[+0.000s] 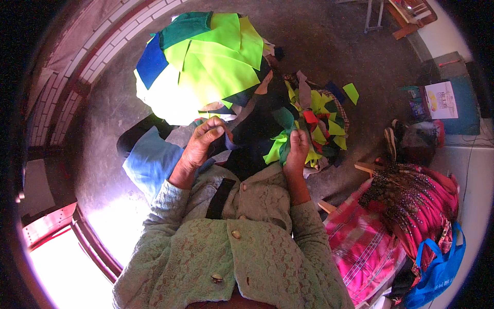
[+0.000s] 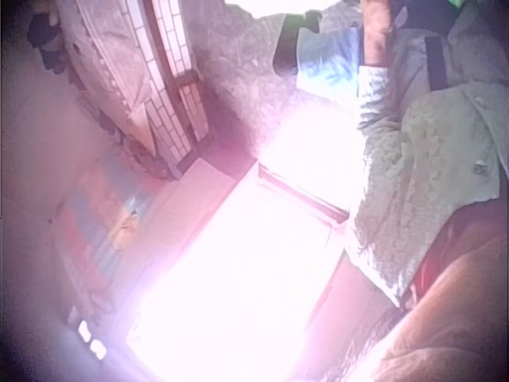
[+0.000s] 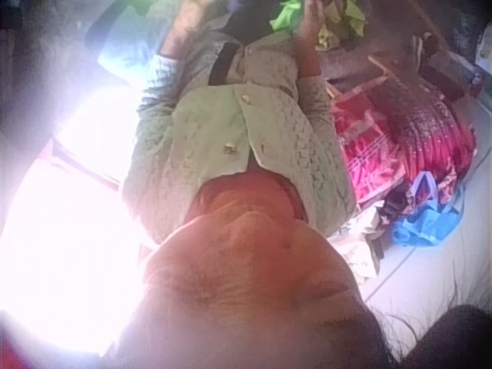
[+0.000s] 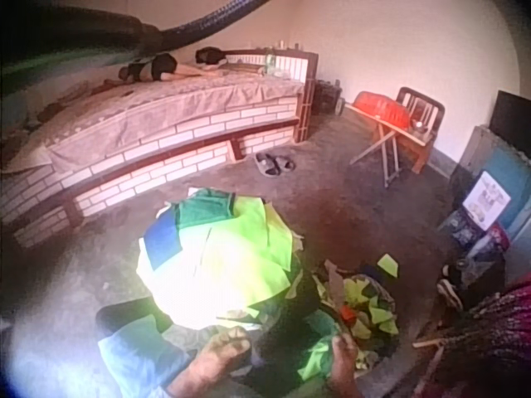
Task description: The person sits on the floor and arranges various colored fabric pieces on a large patterned base. They pick up individual pieces, fold or smooth them, and place them in layers on the base, creating a layered fabric stack.
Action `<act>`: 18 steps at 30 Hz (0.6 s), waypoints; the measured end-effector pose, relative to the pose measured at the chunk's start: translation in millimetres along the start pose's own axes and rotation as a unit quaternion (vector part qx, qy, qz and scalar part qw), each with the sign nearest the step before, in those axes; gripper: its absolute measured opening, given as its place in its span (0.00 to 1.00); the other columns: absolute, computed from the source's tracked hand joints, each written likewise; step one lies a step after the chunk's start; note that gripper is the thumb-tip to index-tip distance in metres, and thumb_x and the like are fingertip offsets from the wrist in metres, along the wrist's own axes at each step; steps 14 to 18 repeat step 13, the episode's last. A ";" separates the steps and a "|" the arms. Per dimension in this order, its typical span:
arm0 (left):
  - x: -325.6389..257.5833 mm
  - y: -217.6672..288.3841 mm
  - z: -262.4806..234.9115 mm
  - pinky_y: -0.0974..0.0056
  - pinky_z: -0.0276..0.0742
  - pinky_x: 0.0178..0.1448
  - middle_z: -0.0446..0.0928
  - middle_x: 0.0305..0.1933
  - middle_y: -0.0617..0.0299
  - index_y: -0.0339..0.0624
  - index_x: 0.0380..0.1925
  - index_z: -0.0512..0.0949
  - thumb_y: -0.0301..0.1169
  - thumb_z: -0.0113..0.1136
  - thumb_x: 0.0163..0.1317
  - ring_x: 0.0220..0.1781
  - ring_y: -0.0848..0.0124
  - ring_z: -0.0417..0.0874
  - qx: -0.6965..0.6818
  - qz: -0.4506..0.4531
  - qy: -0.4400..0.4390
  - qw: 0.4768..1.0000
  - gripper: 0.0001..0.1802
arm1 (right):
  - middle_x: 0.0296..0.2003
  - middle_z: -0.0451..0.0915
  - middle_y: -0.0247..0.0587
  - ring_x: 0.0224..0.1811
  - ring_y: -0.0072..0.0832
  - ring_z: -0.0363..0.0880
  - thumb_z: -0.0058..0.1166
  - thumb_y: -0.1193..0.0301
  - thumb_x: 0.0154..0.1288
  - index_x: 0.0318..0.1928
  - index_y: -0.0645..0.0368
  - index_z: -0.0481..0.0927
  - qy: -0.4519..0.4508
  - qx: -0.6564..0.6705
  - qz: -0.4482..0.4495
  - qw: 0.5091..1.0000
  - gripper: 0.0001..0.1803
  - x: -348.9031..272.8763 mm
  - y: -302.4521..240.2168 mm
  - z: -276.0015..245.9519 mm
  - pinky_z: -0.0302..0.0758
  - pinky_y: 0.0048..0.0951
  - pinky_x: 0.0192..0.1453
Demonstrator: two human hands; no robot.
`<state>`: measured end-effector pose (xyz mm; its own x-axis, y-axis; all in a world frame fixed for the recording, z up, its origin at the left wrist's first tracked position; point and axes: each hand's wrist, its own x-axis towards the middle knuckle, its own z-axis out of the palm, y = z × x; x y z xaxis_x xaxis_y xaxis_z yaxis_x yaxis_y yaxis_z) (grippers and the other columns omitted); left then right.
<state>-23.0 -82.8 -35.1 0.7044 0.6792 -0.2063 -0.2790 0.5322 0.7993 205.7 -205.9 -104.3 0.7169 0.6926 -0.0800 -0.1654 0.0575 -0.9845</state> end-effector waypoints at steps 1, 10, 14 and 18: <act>-0.1 -1.5 -2.0 0.68 0.71 0.45 0.76 0.31 0.60 0.39 0.33 0.73 0.34 0.55 0.63 0.36 0.73 0.76 0.009 -0.012 -0.007 1.000 0.09 | 0.29 0.68 0.25 0.33 0.15 0.64 0.49 0.64 0.69 0.33 0.58 0.72 0.012 0.019 0.005 1.000 0.11 0.5 0.9 -0.7 0.64 0.19 0.38; -6.2 -0.2 5.0 0.71 0.68 0.40 0.74 0.29 0.64 0.42 0.32 0.71 0.36 0.54 0.65 0.32 0.77 0.72 0.096 -0.020 -0.057 0.994 0.10 | 0.35 0.74 0.33 0.37 0.24 0.74 0.48 0.66 0.68 0.40 0.57 0.72 0.052 0.151 0.036 0.987 0.08 8.3 15.8 -15.2 0.72 0.27 0.43; -5.1 2.2 8.9 0.72 0.67 0.39 0.73 0.28 0.65 0.42 0.32 0.71 0.37 0.54 0.65 0.31 0.78 0.71 0.129 0.011 -0.079 0.988 0.10 | 0.37 0.75 0.34 0.38 0.25 0.75 0.51 0.66 0.67 0.42 0.57 0.70 0.055 0.161 0.028 0.985 0.10 10.0 20.7 -16.3 0.73 0.28 0.45; -5.1 2.2 8.9 0.72 0.67 0.39 0.73 0.28 0.65 0.42 0.32 0.71 0.37 0.54 0.65 0.31 0.78 0.71 0.129 0.011 -0.079 0.988 0.10 | 0.37 0.75 0.34 0.38 0.25 0.75 0.51 0.66 0.67 0.42 0.57 0.70 0.055 0.161 0.028 0.985 0.10 10.0 20.7 -16.3 0.73 0.28 0.45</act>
